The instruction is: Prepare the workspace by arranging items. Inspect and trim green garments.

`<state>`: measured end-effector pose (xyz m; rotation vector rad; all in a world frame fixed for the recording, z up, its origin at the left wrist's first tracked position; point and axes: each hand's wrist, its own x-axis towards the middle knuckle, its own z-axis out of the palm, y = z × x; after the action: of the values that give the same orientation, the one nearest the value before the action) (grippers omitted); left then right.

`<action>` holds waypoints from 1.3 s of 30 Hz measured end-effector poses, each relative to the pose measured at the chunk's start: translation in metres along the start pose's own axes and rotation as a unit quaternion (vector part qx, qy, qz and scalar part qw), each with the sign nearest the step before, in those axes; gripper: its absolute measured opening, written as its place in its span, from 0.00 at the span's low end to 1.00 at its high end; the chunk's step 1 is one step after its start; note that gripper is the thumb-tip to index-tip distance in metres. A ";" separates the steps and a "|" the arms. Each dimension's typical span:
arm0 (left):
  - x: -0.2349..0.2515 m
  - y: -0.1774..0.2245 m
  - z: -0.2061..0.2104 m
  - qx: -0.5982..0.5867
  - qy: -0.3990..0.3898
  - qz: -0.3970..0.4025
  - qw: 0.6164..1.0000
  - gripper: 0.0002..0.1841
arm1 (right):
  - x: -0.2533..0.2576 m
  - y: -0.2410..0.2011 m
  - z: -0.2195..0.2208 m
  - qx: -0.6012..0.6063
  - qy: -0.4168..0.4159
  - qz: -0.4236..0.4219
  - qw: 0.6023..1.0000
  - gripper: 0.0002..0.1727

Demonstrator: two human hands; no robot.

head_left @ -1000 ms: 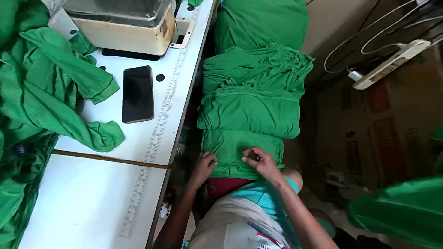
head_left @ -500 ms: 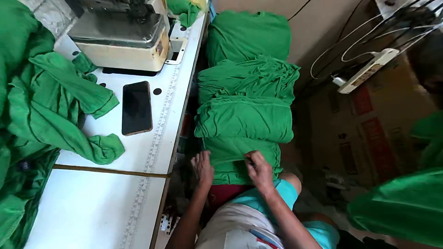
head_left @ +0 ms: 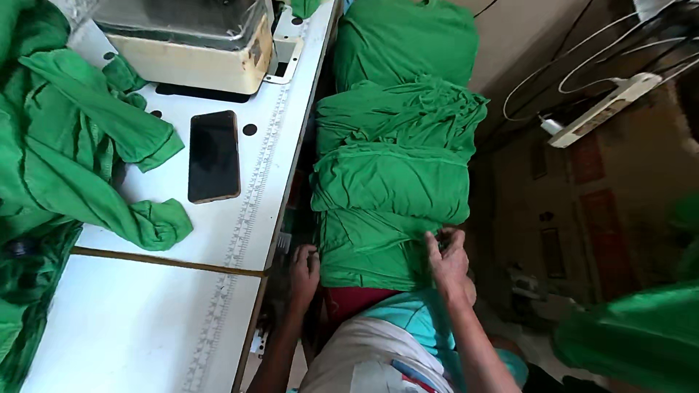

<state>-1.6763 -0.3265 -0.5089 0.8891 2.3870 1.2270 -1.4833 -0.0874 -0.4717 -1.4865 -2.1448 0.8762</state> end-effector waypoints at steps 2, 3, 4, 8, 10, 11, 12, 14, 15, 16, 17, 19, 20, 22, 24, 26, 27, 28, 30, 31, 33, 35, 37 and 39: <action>0.006 0.019 0.002 -0.043 -0.006 0.002 0.999 0.15 | -0.001 -0.019 0.003 0.063 -0.033 -0.030 0.997 0.28; 0.011 0.027 0.007 -0.061 -0.022 0.021 0.998 0.15 | -0.002 -0.027 0.008 0.094 -0.075 -0.046 0.992 0.26; 0.016 0.033 0.013 -0.071 -0.042 0.047 0.996 0.15 | -0.002 -0.036 0.015 0.126 -0.130 -0.050 0.982 0.25; 0.039 0.046 0.029 0.048 -0.181 0.055 0.981 0.16 | -0.007 -0.049 0.056 0.194 -0.295 -0.045 0.934 0.21; 0.045 0.046 0.032 0.080 -0.181 0.033 0.980 0.15 | -0.007 -0.035 0.072 0.179 -0.325 -0.059 0.927 0.20; 0.048 0.047 0.031 0.086 -0.180 0.025 0.979 0.15 | -0.006 -0.031 0.074 0.172 -0.327 -0.067 0.927 0.20; 0.048 0.048 0.031 0.092 -0.183 0.022 0.979 0.16 | -0.005 -0.030 0.074 0.161 -0.335 -0.070 0.926 0.19; 0.047 0.046 0.032 0.106 -0.185 0.022 0.977 0.16 | -0.004 -0.031 0.070 0.118 -0.360 -0.075 0.922 0.20; 0.046 0.045 0.034 0.113 -0.176 0.028 0.977 0.16 | -0.003 -0.032 0.069 0.095 -0.371 -0.080 0.920 0.20; 0.045 0.044 0.036 0.117 -0.166 0.035 0.978 0.16 | -0.002 -0.035 0.067 0.069 -0.380 -0.086 0.918 0.20; 0.044 0.043 0.037 0.119 -0.156 0.042 0.980 0.16 | -0.002 -0.038 0.065 0.043 -0.387 -0.093 0.916 0.20; 0.043 0.043 0.038 0.120 -0.145 0.053 0.981 0.15 | -0.002 -0.045 0.063 -0.011 -0.398 -0.102 0.912 0.21; 0.042 0.041 0.040 0.122 -0.134 0.062 0.982 0.15 | -0.002 -0.048 0.063 -0.034 -0.399 -0.108 0.910 0.21; 0.040 0.040 0.042 0.123 -0.121 0.074 0.982 0.14 | -0.002 -0.055 0.061 -0.070 -0.403 -0.114 0.905 0.22; 0.039 0.039 0.044 0.120 -0.112 0.084 0.983 0.14 | -0.003 -0.060 0.061 -0.092 -0.407 -0.123 0.900 0.22; 0.038 0.039 0.044 0.101 -0.109 0.076 0.986 0.14 | -0.004 -0.061 0.062 -0.093 -0.411 -0.125 0.898 0.20; 0.038 0.040 0.042 0.078 -0.114 0.053 0.989 0.15 | -0.003 -0.059 0.063 -0.082 -0.411 -0.122 0.900 0.20; 0.039 0.040 0.039 0.044 -0.114 0.022 0.992 0.16 | -0.003 -0.055 0.064 -0.057 -0.406 -0.118 0.904 0.19; 0.040 0.032 0.033 0.003 -0.073 -0.032 0.997 0.17 | -0.005 -0.040 0.063 0.040 -0.369 -0.108 0.922 0.20; 0.042 0.025 0.029 0.016 -0.044 -0.059 0.997 0.17 | -0.007 -0.032 0.060 0.096 -0.337 -0.098 0.932 0.21; 0.044 0.015 0.016 0.097 0.004 -0.099 0.990 0.18 | -0.010 -0.019 0.052 0.140 -0.266 -0.083 0.950 0.26; 0.043 0.006 0.011 0.140 0.056 -0.084 0.985 0.19 | -0.010 -0.008 0.041 0.078 -0.218 -0.092 0.968 0.28; 0.037 0.003 0.016 0.140 0.081 -0.017 0.987 0.22 | -0.009 -0.003 0.038 -0.010 -0.190 -0.111 0.975 0.23; 0.031 0.009 0.030 0.115 0.060 0.079 0.988 0.26 | -0.012 -0.006 0.043 -0.041 -0.161 -0.122 0.978 0.16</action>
<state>-1.6806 -0.2832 -0.5190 1.1228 2.6384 1.1012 -1.5097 -0.1121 -0.4989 -1.1430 -2.5598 1.0029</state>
